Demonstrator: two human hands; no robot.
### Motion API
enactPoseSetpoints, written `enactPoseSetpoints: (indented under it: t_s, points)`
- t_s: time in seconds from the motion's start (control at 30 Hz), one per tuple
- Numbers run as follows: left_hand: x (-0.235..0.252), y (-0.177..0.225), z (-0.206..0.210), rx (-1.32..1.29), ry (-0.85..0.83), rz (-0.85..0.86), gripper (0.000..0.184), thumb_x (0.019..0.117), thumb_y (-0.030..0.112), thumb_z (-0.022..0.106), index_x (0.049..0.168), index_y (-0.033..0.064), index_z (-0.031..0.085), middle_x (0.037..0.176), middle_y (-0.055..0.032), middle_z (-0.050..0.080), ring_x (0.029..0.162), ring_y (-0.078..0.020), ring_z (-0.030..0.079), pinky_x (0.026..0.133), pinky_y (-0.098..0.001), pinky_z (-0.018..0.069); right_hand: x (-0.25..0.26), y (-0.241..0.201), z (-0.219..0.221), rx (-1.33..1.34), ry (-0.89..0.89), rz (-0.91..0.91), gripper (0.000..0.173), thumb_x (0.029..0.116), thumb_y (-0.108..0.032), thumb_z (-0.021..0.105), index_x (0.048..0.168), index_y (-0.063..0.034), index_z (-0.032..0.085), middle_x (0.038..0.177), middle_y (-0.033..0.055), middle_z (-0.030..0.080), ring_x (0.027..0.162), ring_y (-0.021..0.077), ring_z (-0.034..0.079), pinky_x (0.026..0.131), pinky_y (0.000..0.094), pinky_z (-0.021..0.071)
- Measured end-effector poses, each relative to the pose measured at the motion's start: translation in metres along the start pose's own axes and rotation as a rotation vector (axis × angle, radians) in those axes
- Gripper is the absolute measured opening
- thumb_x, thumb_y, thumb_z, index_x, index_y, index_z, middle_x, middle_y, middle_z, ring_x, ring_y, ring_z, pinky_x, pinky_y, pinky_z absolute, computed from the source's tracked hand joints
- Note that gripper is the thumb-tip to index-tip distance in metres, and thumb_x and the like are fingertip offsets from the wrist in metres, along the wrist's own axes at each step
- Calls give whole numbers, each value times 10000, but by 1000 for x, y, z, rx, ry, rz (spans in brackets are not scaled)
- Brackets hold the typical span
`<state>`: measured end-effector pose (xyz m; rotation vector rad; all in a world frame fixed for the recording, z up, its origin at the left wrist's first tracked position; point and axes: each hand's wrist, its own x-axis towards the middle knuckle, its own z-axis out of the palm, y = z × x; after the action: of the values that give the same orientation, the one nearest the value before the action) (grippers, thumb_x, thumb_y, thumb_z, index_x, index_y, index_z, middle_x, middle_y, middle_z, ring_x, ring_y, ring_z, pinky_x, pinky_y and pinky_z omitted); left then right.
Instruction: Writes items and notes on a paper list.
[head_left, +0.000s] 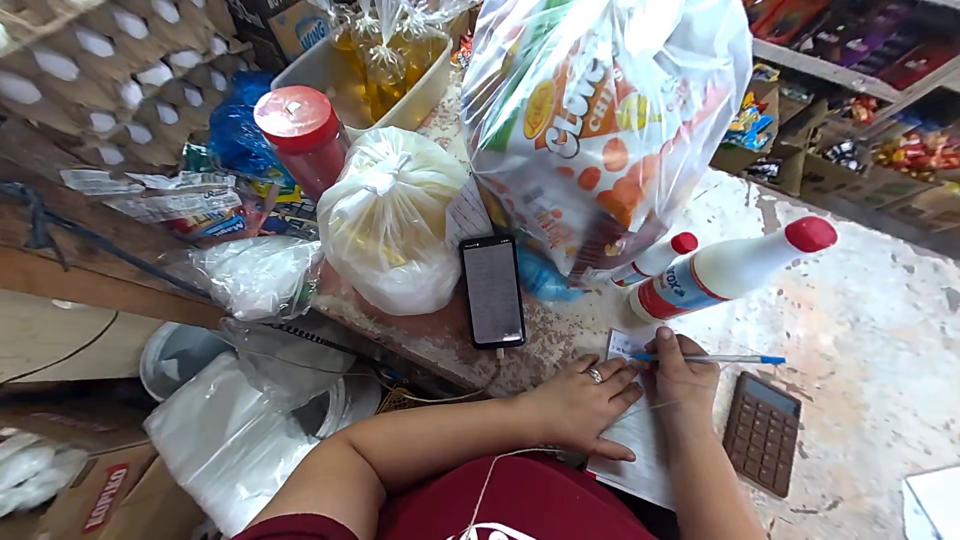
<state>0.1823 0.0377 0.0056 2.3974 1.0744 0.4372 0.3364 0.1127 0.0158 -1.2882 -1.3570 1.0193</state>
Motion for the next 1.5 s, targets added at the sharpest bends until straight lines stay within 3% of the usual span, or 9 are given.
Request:
enactPoseSetpoints:
  t_s: [0.1, 0.27, 0.4, 0.57, 0.73, 0.87, 1.03, 1.1, 1.5]
  points:
    - [0, -1, 1, 9, 4, 10, 846, 948, 636, 557, 1518, 22, 439, 1643, -203, 327, 1534, -364, 293, 1225, -568, 244, -2, 2, -1, -29, -10, -26, 298, 1022, -115, 578, 731, -107, 640, 614, -88, 633, 493, -10, 560, 493, 158, 496]
    - [0, 0, -1, 16, -9, 15, 849, 952, 628, 555, 1528, 18, 426, 1639, -213, 329, 1534, -368, 291, 1225, -567, 245, -1, 8, -5, -19, -44, -117, 199, 1006, -131, 589, 818, -112, 651, 672, -114, 641, 571, -28, 586, 566, 151, 517]
    - [0, 0, -1, 32, -11, 12, 852, 953, 635, 544, 1529, 19, 425, 1638, -213, 332, 1536, -365, 290, 1229, -561, 241, -2, 7, -3, -25, 6, -130, 158, 994, -98, 596, 837, -111, 610, 657, -111, 607, 560, -23, 574, 557, 153, 510]
    - [-1, 0, -2, 20, 2, 5, 809, 957, 600, 564, 1514, 24, 453, 1633, -195, 353, 1526, -355, 317, 1215, -568, 272, 3, 12, -7, -98, 28, -91, 170, 1025, -162, 583, 868, -100, 569, 664, -83, 589, 560, 9, 576, 558, 199, 524]
    - [-1, -3, 12, 79, 133, 65, 709, 973, 567, 539, 1421, 19, 559, 1534, -193, 500, 1445, -341, 459, 1158, -539, 394, 1, 11, -12, -149, 14, -78, 211, 989, -182, 675, 831, -72, 589, 644, -43, 570, 530, 34, 544, 527, 231, 503]
    - [0, -4, 16, 130, 169, 89, 703, 985, 571, 493, 1397, 7, 581, 1501, -196, 535, 1414, -340, 497, 1143, -516, 419, -2, 5, -10, -163, -39, -79, 284, 956, -198, 729, 751, -75, 574, 582, -36, 549, 481, 31, 512, 486, 214, 465]
    - [0, -4, 19, 186, 221, 128, 670, 995, 556, 471, 1332, 0, 633, 1411, -190, 618, 1347, -340, 568, 1104, -498, 465, -5, 0, -3, -153, -99, -88, 289, 917, -103, 751, 694, -66, 572, 556, -43, 548, 469, 1, 497, 475, 182, 438]
    - [0, -4, 20, 194, 218, 130, 670, 1001, 557, 458, 1329, 1, 637, 1399, -191, 627, 1341, -338, 575, 1103, -500, 466, -4, 0, -2, -169, -127, -103, 308, 912, -105, 748, 673, -73, 555, 551, -47, 511, 472, 0, 459, 474, 184, 399]
    - [-2, -5, 20, 195, 222, 138, 660, 1005, 546, 463, 1319, -7, 639, 1395, -194, 625, 1367, -335, 549, 1122, -470, 453, 1, 3, 2, -181, -131, -59, 345, 923, -128, 746, 654, -88, 533, 539, -50, 530, 470, -1, 495, 477, 187, 429]
